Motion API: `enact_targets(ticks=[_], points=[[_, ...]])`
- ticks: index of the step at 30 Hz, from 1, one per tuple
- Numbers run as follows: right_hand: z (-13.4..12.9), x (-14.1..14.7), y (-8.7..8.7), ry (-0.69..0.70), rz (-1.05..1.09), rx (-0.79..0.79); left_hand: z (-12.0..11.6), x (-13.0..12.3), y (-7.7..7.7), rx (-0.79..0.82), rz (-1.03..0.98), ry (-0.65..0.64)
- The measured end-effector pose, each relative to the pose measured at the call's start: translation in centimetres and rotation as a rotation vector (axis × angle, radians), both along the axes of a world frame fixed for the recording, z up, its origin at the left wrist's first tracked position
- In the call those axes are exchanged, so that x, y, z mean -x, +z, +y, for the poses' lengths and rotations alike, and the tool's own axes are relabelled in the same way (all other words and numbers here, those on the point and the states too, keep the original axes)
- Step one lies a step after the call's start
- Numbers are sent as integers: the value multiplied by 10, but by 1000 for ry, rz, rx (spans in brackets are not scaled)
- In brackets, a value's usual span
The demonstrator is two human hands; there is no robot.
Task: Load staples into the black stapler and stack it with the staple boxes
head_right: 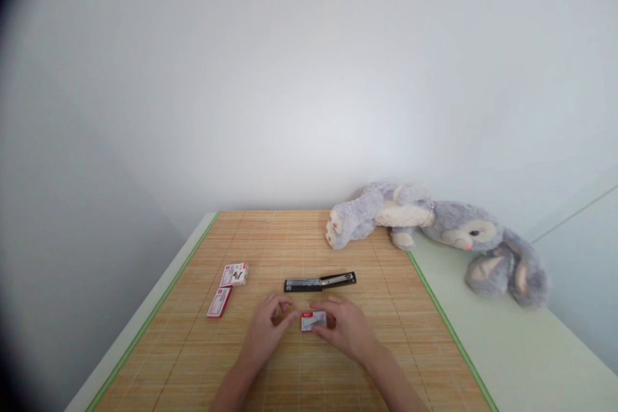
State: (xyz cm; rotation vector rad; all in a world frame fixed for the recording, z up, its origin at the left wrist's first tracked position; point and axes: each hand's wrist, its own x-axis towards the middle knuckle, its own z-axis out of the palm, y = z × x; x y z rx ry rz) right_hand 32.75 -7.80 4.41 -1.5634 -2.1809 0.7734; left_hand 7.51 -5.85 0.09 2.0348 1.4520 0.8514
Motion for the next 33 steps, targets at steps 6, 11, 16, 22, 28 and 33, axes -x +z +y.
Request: enact_targets(ticks=[6,11,16,22,28,33], points=[[8,17,8,75,-32,-35,37,4,-5,-67,51,121],[23,20,11,63,-8,-81,38,2,1,-54,80,-4],[37,16,15,48,-12,-93,14,-2,4,-35,80,-62],[39,21,12,77,-31,-89,9,-4,6,-17,64,-62],[37,28,9,77,-32,-96,9,-4,8,-11,51,-57],[36,27,11,76,-38,-92,8,-4,9,-3,45,-62]])
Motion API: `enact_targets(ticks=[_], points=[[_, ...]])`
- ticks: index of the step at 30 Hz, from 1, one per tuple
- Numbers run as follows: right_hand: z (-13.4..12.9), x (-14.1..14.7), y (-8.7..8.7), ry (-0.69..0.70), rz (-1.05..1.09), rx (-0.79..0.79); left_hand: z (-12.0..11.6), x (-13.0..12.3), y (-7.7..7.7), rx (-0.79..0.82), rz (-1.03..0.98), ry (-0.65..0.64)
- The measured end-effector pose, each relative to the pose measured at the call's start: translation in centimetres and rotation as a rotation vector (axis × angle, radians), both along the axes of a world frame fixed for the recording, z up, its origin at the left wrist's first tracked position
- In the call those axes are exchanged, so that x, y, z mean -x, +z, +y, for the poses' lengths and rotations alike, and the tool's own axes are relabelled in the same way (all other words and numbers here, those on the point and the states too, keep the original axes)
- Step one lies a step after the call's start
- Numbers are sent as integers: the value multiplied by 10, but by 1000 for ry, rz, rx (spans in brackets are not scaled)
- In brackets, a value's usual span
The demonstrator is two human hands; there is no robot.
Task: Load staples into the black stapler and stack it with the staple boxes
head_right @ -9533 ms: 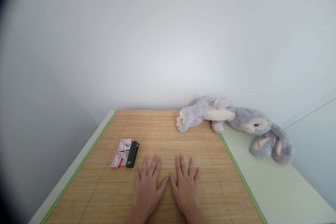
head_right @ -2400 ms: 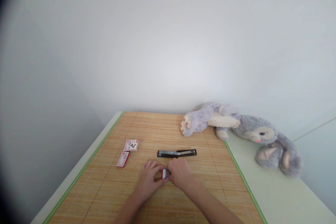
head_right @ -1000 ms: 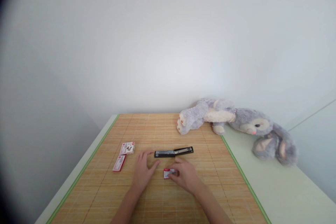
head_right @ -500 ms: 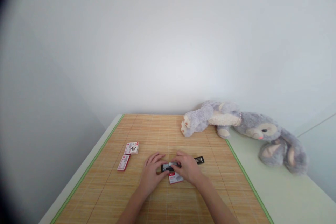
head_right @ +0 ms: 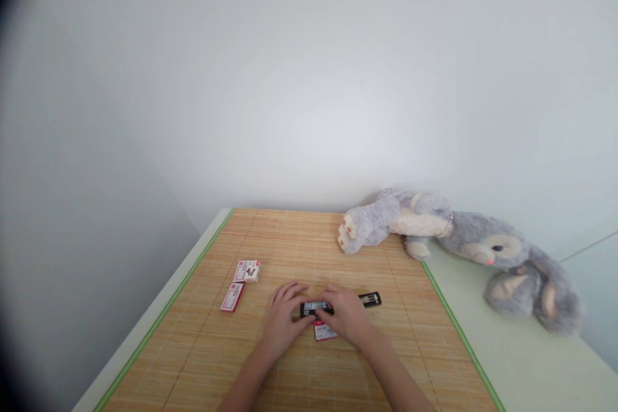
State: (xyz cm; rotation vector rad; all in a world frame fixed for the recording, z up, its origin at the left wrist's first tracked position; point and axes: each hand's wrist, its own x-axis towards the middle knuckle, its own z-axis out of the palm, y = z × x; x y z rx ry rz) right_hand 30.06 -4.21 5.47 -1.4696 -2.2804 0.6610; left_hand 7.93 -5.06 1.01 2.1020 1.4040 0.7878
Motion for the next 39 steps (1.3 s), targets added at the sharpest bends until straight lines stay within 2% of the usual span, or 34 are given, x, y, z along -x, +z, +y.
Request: enact_targets(ticks=[7,13,16,18,21,25,28,31,35,39], points=[[1,-20,5,-102,-59,27,1,0,1,5,-11,13],[-14,5,-3,-69,-54,76,0,-1,0,6,-18,14],[-15,2,4,-58,-43,66,1,-1,0,9,-16,12],[-11,-16,14,-75,-43,-3,1,-1,1,12,-14,11],[-3,-62,25,-127,-65,-77,2,0,0,17,-16,10],[-1,-121,26,-174,-56,71,2,0,-2,21,-25,13],[-1,-140,27,-180,7,188,2,0,-3,20,-31,20],[-1,-130,37,-148,124,204,2,-1,-4,15,-34,23],[2,-84,49,-46,337,119,2,-1,-3,12,-33,30],[9,-29,40,18,447,101,2,0,-3,13,-31,31]])
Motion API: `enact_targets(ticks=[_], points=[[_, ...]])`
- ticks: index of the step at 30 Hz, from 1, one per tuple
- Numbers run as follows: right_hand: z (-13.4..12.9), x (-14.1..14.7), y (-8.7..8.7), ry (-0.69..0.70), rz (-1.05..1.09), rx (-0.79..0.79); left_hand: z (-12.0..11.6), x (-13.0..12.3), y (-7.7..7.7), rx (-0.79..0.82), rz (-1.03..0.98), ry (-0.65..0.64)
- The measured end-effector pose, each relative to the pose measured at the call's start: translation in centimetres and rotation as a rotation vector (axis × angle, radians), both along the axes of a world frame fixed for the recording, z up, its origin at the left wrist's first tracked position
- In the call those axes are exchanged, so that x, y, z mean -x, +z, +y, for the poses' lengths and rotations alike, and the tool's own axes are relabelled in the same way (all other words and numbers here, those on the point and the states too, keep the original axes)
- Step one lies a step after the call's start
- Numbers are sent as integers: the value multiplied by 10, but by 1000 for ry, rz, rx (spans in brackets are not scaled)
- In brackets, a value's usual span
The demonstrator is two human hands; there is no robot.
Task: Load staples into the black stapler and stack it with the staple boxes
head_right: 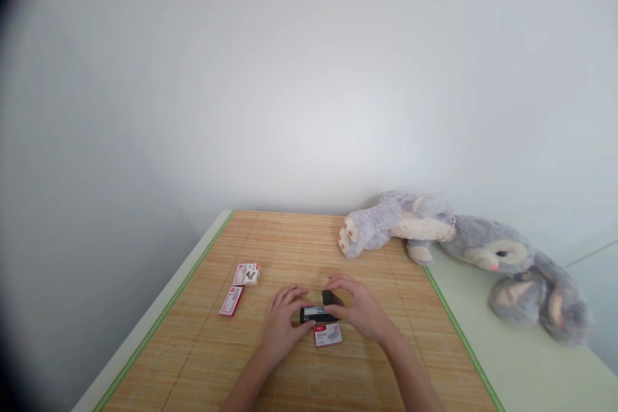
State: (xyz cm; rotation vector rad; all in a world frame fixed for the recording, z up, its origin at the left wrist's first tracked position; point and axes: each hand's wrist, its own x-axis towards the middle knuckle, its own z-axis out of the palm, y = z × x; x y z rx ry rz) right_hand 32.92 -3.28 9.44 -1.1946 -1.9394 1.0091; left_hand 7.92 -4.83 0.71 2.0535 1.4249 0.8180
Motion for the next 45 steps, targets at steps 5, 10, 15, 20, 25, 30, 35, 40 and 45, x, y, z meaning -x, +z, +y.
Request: enact_targets(ticks=[5,10,15,20,25,30,35,40,45], points=[[5,44,-23,63,-85,-20,0,0,1,0,-16,-7],[4,46,-35,45,-167,-35,-1,1,2,-1,-64,-21],[5,9,-49,-181,-144,21,-6,8,11,-6,-154,-39],[-1,-29,-70,-402,-119,92,-21,-15,30,-4,-142,-343],[-17,-43,-77,-439,-82,161,-26,-40,40,-18,51,-687],[-45,-44,-79,-426,-26,230,-12,-18,31,87,49,-399],[-67,-19,-82,-452,164,373,-9,-11,15,113,9,-253],[-65,8,-66,-440,232,305,-13,-25,6,116,-28,-231],[-56,11,-69,-435,246,261,-12,-26,3,119,-45,-225]])
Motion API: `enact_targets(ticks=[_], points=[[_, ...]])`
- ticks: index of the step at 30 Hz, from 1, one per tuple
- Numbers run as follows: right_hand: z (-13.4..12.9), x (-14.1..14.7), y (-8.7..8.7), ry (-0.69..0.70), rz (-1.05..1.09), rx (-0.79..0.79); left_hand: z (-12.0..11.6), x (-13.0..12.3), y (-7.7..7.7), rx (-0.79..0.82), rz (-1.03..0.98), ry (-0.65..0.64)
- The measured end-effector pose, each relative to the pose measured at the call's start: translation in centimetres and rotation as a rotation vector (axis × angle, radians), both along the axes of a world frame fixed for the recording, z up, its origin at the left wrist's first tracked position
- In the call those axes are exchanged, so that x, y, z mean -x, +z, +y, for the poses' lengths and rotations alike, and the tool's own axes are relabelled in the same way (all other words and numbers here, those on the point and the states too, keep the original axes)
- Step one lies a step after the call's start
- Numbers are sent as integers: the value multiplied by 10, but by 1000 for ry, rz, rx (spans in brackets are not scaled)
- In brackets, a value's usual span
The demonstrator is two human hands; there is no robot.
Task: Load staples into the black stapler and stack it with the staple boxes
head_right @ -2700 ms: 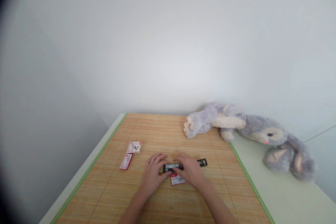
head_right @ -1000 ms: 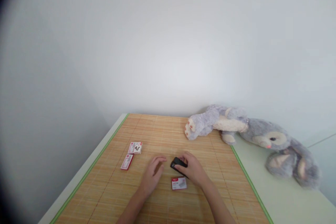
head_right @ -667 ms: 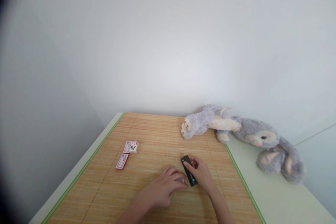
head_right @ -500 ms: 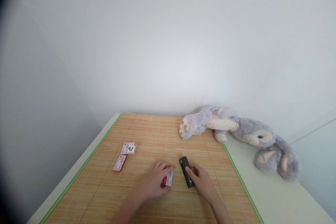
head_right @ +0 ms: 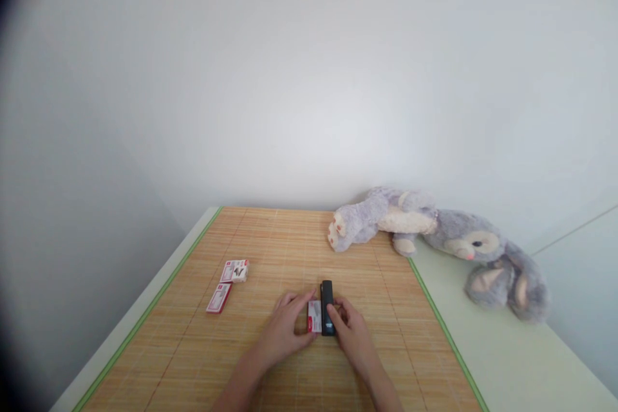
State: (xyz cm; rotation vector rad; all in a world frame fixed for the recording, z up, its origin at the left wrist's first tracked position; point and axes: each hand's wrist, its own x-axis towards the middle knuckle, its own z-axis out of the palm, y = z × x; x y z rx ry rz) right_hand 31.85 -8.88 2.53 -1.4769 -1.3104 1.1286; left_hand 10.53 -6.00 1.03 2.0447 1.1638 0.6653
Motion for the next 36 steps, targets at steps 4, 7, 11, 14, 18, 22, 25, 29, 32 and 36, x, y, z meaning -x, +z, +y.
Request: enact_targets(ticks=[4,7,11,14,18,22,25,29,32,36], points=[[-3,-4,-11,-18,53,0,0,7,-1,-20,-27,12],[-8,-4,-13,-74,75,12,1,34,-3,-146,-23,230],[-10,-3,-11,-60,49,-7,2,106,-11,-313,157,759],[-9,-4,-13,-35,-1,-31,2,166,-16,-197,310,954],[-9,-4,-19,-64,-53,-38,2,201,-17,-15,258,756],[-11,-3,-25,-80,-104,-25,-4,146,-11,79,94,629],[-11,-2,-29,-76,-138,-31,-10,71,-5,65,-28,506],[-10,-3,-30,-78,-124,-21,-15,-2,1,44,-8,412],[-9,-3,-28,-85,-102,-25,-16,-21,5,78,54,359],[-10,-4,-26,-81,-115,-56,-15,-16,8,211,23,254]])
